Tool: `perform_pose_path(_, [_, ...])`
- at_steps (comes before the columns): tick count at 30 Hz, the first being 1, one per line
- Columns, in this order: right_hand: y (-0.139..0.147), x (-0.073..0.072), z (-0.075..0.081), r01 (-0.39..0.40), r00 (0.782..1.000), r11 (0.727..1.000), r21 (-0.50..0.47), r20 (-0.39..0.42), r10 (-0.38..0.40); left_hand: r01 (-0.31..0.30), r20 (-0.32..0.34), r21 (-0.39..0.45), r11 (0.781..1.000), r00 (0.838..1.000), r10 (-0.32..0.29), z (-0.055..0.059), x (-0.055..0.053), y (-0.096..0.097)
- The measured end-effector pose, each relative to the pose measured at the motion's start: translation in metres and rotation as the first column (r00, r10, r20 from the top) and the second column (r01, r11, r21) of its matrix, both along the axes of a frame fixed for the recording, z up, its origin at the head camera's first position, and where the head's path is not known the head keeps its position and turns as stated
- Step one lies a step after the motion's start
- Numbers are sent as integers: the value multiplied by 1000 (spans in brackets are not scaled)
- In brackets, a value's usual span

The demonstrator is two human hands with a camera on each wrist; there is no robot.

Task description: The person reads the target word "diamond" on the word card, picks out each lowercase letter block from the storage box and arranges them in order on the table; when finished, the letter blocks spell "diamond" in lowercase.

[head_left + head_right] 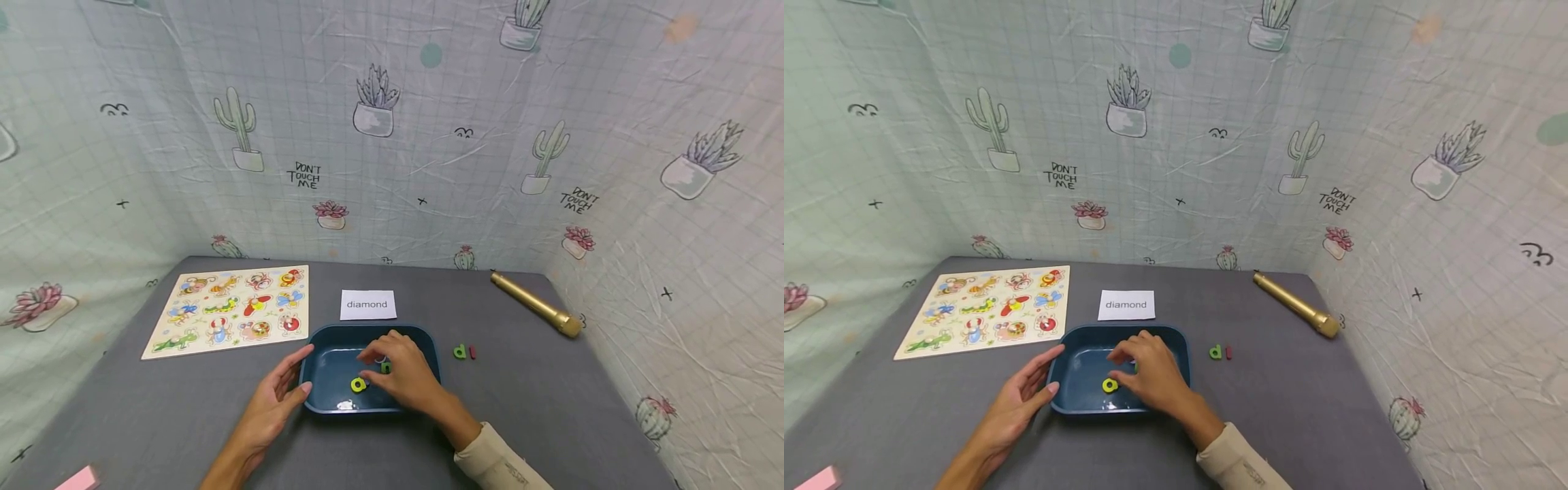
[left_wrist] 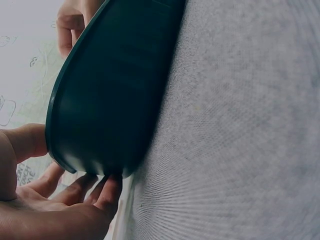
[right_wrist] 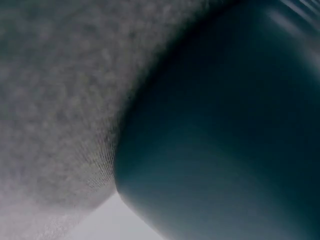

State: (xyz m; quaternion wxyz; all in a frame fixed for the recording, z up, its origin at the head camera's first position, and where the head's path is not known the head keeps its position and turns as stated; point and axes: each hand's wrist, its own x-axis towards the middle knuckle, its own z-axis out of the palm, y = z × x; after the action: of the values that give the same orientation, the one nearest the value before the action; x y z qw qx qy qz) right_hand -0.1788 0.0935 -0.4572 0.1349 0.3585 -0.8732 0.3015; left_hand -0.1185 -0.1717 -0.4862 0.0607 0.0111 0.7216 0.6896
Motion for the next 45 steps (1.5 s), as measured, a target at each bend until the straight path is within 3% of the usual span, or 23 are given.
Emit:
perform_pose_path(8, [-6, -8, -7, 1, 988, 999, 53, 152, -9, 13, 8, 5, 1000, 1000, -13, 0, 1, 0])
perform_pose_path(15, [-7, -9, -8, -8, 968, 986, 169, 247, -34, 4, 11, -11, 1000, 1000, -4, 1, 0, -1])
perform_pose_path(20, [-7, -10, -9, -36, 967, 967, 251, 253, -30, 8, 14, -12, 1000, 1000, -7, 1, 0, -1])
perform_pose_path(28, [-8, -12, -9, -68, 971, 952, 299, 237, -5, 5, 2, -12, 1000, 1000, -5, 2, 0, 0])
perform_pose_path(45, [-8, -10, -10, -54, 981, 951, 304, 196, -7, 5, 33, -20, 1000, 999, -4, 4, -1, -1])
